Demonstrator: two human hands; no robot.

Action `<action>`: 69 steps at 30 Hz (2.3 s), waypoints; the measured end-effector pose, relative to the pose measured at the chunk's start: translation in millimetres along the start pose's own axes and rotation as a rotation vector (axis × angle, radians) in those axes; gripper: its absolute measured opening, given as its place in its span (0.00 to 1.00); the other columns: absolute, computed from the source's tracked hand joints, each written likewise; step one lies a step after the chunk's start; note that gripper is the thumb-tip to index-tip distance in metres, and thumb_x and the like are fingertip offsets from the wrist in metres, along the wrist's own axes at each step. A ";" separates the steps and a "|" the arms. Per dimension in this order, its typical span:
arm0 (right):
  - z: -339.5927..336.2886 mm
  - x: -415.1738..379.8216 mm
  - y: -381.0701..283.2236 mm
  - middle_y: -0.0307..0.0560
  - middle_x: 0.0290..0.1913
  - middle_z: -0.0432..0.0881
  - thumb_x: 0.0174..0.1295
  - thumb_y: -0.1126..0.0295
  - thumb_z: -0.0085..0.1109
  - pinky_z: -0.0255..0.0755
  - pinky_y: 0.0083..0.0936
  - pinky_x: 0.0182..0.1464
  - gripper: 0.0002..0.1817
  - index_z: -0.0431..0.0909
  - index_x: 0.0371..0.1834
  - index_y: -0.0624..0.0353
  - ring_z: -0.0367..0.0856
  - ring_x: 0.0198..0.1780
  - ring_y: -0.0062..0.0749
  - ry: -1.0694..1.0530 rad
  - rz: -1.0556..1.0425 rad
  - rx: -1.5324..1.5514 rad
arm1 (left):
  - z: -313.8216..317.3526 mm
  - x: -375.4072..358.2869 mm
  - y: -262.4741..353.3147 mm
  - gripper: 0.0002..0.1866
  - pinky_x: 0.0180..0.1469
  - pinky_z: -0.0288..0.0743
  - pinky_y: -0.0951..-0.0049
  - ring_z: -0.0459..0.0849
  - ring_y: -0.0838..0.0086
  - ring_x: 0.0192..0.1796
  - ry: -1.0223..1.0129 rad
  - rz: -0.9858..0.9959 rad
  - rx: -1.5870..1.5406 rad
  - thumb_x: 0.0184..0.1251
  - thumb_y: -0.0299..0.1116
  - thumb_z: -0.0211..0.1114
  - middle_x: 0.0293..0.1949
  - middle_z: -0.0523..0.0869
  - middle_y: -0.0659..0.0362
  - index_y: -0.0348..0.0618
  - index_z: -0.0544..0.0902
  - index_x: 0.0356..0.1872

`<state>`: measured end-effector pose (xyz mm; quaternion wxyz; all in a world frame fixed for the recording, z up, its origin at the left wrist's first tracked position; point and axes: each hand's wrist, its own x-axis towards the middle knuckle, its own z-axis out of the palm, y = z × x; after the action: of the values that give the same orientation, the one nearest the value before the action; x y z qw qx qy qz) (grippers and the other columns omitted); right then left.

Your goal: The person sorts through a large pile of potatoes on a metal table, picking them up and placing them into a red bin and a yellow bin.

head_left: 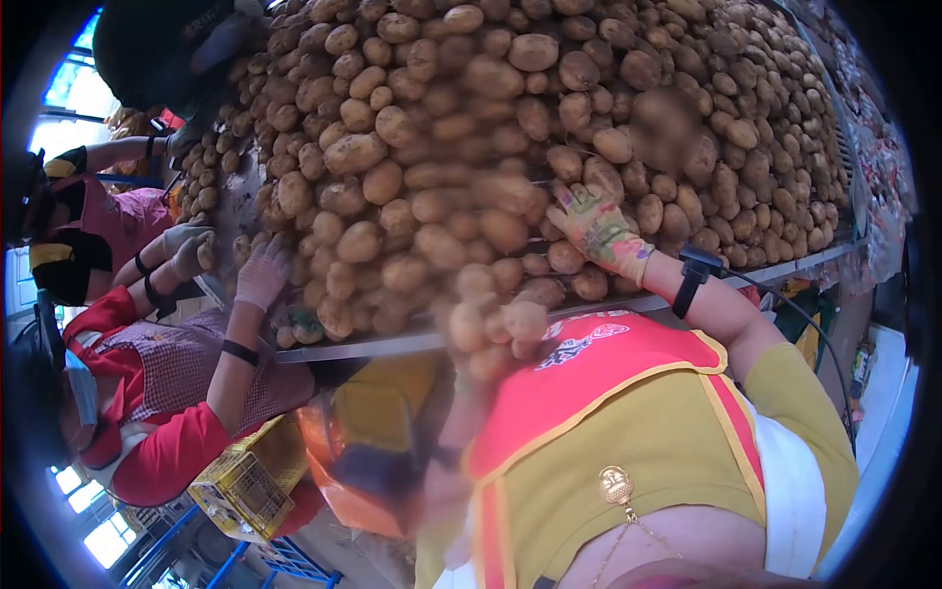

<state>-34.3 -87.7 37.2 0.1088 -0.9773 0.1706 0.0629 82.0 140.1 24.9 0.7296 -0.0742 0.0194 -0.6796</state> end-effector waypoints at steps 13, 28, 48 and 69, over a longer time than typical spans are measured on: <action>25.0 110.3 -86.8 0.53 0.44 0.84 0.56 0.72 0.61 0.81 0.46 0.43 0.13 0.79 0.46 0.54 0.86 0.45 0.52 -0.048 -0.115 0.141 | 6.9 -20.6 0.0 0.24 0.66 0.71 0.50 0.77 0.58 0.57 0.237 0.138 -0.216 0.65 0.60 0.65 0.52 0.79 0.50 0.49 0.76 0.44; -28.8 77.2 14.4 0.43 0.58 0.82 0.69 0.58 0.64 0.75 0.29 0.63 0.23 0.78 0.63 0.55 0.80 0.59 0.31 0.168 -0.039 1.464 | 5.5 -31.1 38.2 0.21 0.62 0.73 0.53 0.77 0.62 0.54 0.444 0.223 -0.127 0.71 0.54 0.61 0.50 0.77 0.55 0.47 0.74 0.48; -67.0 115.7 -0.7 0.46 0.48 0.83 0.70 0.39 0.57 0.77 0.24 0.39 0.31 0.79 0.59 0.55 0.82 0.47 0.39 -0.041 -0.050 2.034 | 1.4 -24.0 48.7 0.33 0.68 0.68 0.35 0.76 0.53 0.61 -0.012 0.189 -0.172 0.72 0.66 0.56 0.57 0.76 0.55 0.47 0.74 0.60; 64.0 -49.3 -316.4 0.60 0.74 0.67 0.79 0.49 0.44 0.86 0.34 0.47 0.33 0.61 0.77 0.60 0.79 0.64 0.46 -2.098 -0.004 0.956 | -66.0 -313.3 -250.0 0.33 0.67 0.75 0.55 0.79 0.57 0.62 1.224 1.641 -0.391 0.76 0.59 0.49 0.64 0.78 0.46 0.40 0.76 0.66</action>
<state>24.0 233.5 43.6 0.5566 -0.3036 0.0011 0.7733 -197.4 430.0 -29.4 0.8082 0.2021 0.5402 0.1187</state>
